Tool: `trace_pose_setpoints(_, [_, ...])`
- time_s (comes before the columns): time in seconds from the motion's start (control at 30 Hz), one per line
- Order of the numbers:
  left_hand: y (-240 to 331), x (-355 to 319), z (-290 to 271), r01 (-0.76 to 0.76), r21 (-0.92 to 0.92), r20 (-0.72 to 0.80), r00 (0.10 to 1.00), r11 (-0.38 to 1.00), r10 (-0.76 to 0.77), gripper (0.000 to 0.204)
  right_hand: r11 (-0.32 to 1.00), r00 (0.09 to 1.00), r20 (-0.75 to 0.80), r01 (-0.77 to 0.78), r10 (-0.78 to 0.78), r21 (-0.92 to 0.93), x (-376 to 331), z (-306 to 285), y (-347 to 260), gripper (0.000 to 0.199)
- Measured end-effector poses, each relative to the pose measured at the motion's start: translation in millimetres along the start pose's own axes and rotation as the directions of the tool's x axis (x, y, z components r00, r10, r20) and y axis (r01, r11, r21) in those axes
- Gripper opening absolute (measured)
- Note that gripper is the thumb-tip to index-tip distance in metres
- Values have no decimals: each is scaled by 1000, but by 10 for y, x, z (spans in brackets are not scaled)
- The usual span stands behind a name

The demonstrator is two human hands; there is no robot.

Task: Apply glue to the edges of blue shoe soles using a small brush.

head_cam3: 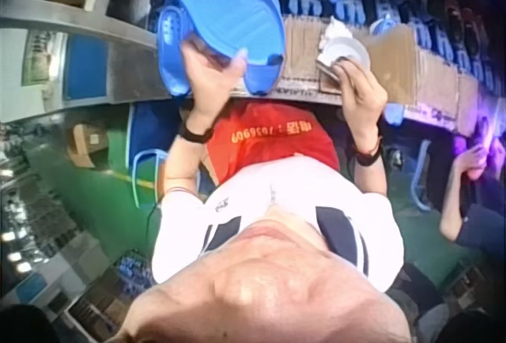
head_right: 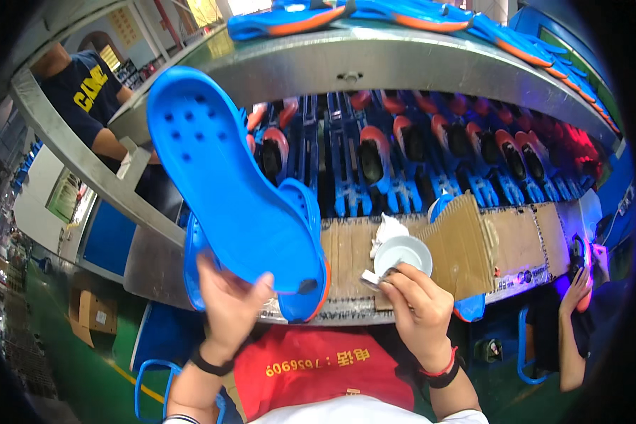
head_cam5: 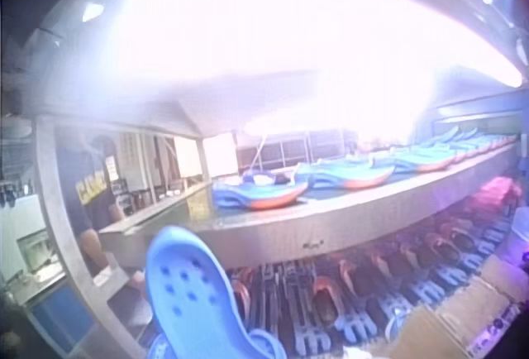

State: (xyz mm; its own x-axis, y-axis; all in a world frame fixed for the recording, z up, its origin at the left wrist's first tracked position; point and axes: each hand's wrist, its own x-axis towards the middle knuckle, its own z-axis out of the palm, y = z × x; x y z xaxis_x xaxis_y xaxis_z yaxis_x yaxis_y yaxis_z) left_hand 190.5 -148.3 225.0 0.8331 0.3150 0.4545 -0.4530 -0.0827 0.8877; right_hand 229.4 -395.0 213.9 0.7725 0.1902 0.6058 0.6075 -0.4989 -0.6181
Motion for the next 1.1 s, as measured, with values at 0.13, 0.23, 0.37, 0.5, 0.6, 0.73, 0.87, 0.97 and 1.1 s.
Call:
trace_pose_setpoints(0.13, [525,1025,72,-1,-80,55,998,997,5,48,998,998,-55,-35,33,-44,-121,-131,130,13])
trace_pose_setpoints(0.23, [622,1975,-41,18,-277,105,994,961,12,34,999,999,-14,-45,45,-2,-127,-116,87,12])
trace_pose_setpoints(0.37, [674,2453,-330,212,-224,211,964,951,-164,33,1000,1000,17,-23,22,20,-108,-17,95,12])
trace_pose_setpoints(0.5, [337,1569,-212,162,238,291,929,958,-229,29,992,999,28,-20,24,-127,-55,3,241,11])
trace_pose_setpoints(0.6, [-185,719,-371,43,629,310,902,776,-301,37,965,998,60,16,0,-262,5,11,355,8])
trace_pose_setpoints(0.73, [-811,-99,-375,206,752,81,914,626,-398,36,936,994,110,20,20,-352,31,77,515,5])
trace_pose_setpoints(0.87, [-1045,-292,-311,-30,848,125,981,529,-145,21,914,983,176,29,47,-406,17,157,647,6])
trace_pose_setpoints(0.97, [-892,-191,-245,16,853,118,968,522,-223,16,904,968,232,14,95,-428,27,179,701,7])
trace_pose_setpoints(1.1, [-568,-36,-247,208,799,20,929,564,-370,21,907,957,274,34,92,-420,3,201,752,8])
